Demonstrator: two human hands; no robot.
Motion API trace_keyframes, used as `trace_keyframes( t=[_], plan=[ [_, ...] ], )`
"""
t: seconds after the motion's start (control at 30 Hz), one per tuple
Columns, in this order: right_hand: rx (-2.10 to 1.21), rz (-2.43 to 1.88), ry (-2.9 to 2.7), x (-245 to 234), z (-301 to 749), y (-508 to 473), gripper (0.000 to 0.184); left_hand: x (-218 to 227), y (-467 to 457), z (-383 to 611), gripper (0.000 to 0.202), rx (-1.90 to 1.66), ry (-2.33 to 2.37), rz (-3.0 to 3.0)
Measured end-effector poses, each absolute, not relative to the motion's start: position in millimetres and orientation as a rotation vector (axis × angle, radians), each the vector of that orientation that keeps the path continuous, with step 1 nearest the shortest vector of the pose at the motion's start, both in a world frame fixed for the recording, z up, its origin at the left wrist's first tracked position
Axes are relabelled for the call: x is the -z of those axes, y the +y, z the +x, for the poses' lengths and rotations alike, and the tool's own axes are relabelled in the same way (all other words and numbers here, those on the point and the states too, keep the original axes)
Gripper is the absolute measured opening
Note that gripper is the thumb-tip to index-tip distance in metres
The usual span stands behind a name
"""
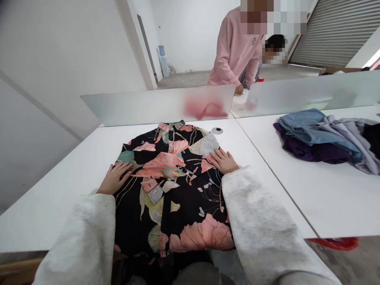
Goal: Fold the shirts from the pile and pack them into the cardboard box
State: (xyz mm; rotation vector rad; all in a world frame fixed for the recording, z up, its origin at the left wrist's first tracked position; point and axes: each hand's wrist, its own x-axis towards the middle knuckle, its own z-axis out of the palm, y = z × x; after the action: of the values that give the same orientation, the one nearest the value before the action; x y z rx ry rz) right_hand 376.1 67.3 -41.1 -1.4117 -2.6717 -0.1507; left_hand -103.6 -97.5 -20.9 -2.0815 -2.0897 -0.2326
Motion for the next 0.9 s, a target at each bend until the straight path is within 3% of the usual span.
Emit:
trace_keyframes(
  t=[0.17,0.37,0.5,0.67,0.83,0.9],
  plan=[
    [0.184,-1.378,-2.753,42.9,380.5,71.3,0.051,-3.1,-97.0,-76.7,0.044,0.076,-1.959,-2.136],
    [0.227,-1.373,-2.755,46.8,381.1,73.2,0.051,-58.6,-101.8,40.9,0.048,-0.004,-1.519,-2.565],
    [0.238,-1.406,-2.772,47.0,381.2,73.8,0.052,-37.5,-98.8,99.5,0.059,-0.026,-1.315,-2.73],
    [0.257,-1.422,-2.785,43.4,379.5,72.0,0.053,5.5,-86.2,107.2,0.038,0.181,-1.35,-2.679],
    [0.301,-1.35,-2.793,43.3,380.3,71.7,0.05,-9.1,-96.3,102.9,0.034,0.627,-1.461,-2.678],
    [0.289,-1.344,-2.798,43.0,380.4,71.6,0.05,-15.2,-104.8,103.3,0.034,0.614,-1.39,-2.737]
  ],
)
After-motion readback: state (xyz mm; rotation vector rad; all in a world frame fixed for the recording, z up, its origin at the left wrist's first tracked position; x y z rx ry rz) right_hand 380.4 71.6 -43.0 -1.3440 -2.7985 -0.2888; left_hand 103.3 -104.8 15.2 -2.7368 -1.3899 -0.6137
